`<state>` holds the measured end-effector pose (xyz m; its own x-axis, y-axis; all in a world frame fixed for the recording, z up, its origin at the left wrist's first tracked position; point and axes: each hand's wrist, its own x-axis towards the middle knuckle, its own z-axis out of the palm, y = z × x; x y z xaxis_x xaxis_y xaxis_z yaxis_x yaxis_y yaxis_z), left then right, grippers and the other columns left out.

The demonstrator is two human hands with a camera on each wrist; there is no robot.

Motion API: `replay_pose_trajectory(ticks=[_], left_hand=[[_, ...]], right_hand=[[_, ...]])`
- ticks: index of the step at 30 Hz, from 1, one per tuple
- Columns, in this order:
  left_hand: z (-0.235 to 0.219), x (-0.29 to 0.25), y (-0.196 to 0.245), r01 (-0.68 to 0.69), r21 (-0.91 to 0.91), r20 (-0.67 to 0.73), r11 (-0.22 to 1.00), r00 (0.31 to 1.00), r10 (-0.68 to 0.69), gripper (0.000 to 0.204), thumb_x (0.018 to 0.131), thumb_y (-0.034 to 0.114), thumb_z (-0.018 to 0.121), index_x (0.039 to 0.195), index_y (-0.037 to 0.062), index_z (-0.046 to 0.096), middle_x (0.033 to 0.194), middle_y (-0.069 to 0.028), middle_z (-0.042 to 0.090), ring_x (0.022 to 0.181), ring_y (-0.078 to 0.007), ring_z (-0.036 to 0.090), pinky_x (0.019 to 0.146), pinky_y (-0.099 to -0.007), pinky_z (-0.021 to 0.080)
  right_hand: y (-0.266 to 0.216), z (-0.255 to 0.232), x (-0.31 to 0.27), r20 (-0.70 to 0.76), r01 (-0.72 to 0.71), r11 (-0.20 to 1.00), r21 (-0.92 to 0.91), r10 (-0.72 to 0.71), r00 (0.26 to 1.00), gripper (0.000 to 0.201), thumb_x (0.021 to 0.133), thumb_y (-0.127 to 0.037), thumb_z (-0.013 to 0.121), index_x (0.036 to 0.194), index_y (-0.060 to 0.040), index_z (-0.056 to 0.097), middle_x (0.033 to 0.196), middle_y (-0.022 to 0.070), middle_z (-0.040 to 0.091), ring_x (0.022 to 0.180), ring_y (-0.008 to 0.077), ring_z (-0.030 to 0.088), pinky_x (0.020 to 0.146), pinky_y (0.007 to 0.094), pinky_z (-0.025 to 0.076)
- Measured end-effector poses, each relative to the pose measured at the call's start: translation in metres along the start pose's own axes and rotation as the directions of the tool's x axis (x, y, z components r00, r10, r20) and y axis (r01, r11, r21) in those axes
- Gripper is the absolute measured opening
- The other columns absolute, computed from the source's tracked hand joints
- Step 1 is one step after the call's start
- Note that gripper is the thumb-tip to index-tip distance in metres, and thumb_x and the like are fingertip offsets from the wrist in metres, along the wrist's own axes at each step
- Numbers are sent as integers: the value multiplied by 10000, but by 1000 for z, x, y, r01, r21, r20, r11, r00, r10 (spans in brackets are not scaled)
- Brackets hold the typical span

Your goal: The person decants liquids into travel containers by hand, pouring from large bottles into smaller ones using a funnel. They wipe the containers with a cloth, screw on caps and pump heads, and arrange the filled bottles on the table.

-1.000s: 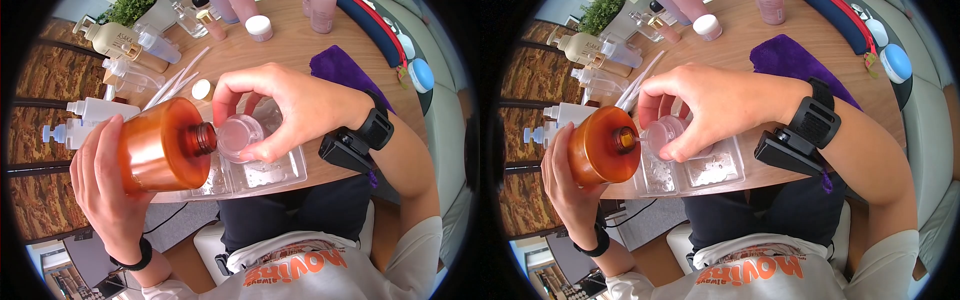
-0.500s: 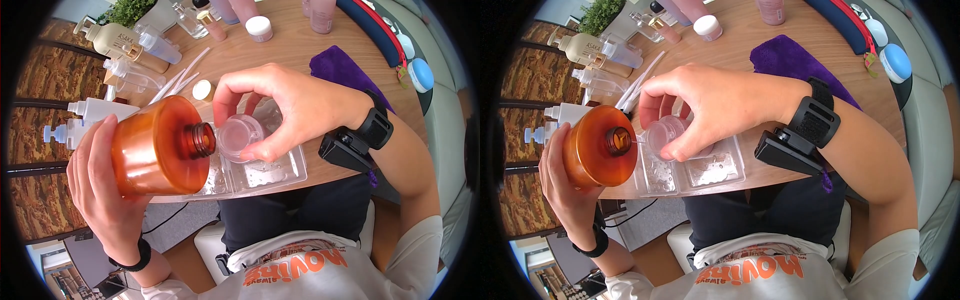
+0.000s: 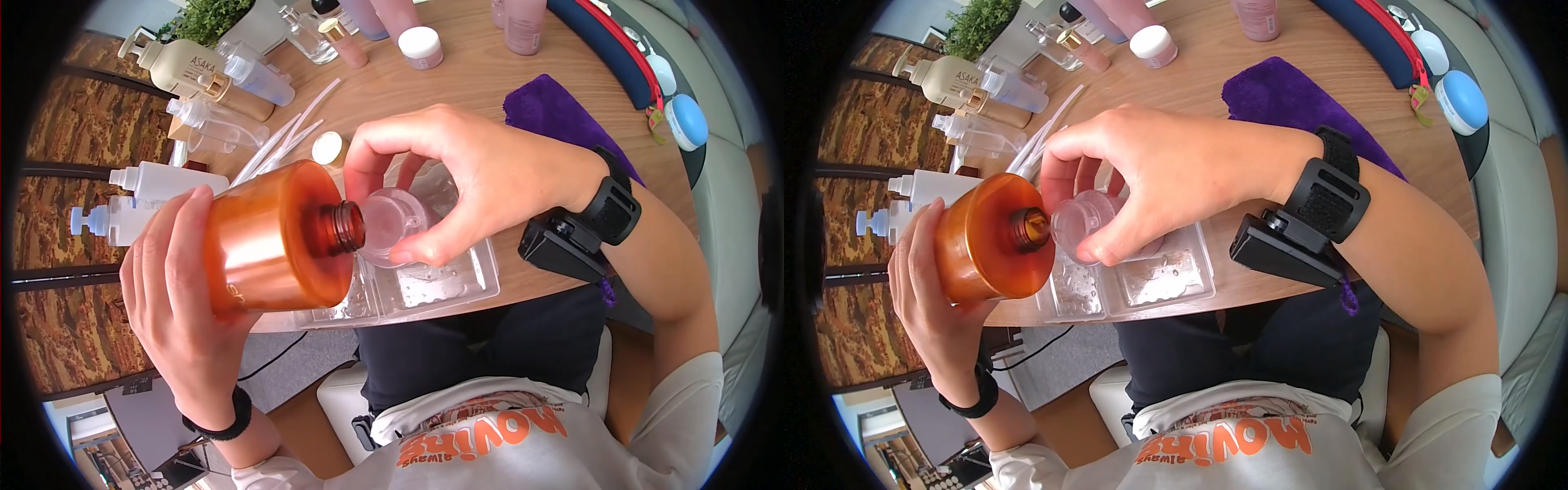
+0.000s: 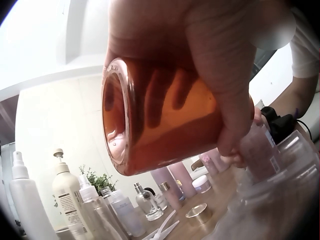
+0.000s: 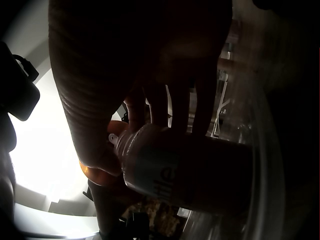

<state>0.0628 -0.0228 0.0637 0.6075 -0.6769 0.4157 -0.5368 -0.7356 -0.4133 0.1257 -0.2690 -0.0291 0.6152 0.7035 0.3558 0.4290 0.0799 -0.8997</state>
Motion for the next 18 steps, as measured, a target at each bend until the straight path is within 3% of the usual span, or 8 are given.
replay_pose_trajectory(ticks=[11,16,18], left_hand=[[4,-2,1,2,-12,9,1000,1000,-1,721,533,2,706,1231,53,532,1087,-132,619,975,-313,603,864,-410,445],[6,-4,2,46,-52,-1,998,999,-46,746,540,119,798,1232,46,529,1092,-135,622,979,-312,607,860,-413,447],[8,-8,2,99,-95,9,991,995,-98,794,531,157,839,1248,44,516,1125,-133,617,1009,-312,604,881,-412,454]], right_hand=[[-1,0,0,-1,-12,1000,15,12,1000,389,691,-155,764,1015,-25,591,974,47,630,884,147,598,821,298,482],[-2,-1,0,5,-4,999,32,4,1000,406,704,-175,755,1033,8,602,966,78,644,897,176,603,802,316,507],[-4,0,-1,7,-49,998,50,49,999,394,695,-159,763,1025,-28,592,985,45,626,901,148,593,831,306,483]])
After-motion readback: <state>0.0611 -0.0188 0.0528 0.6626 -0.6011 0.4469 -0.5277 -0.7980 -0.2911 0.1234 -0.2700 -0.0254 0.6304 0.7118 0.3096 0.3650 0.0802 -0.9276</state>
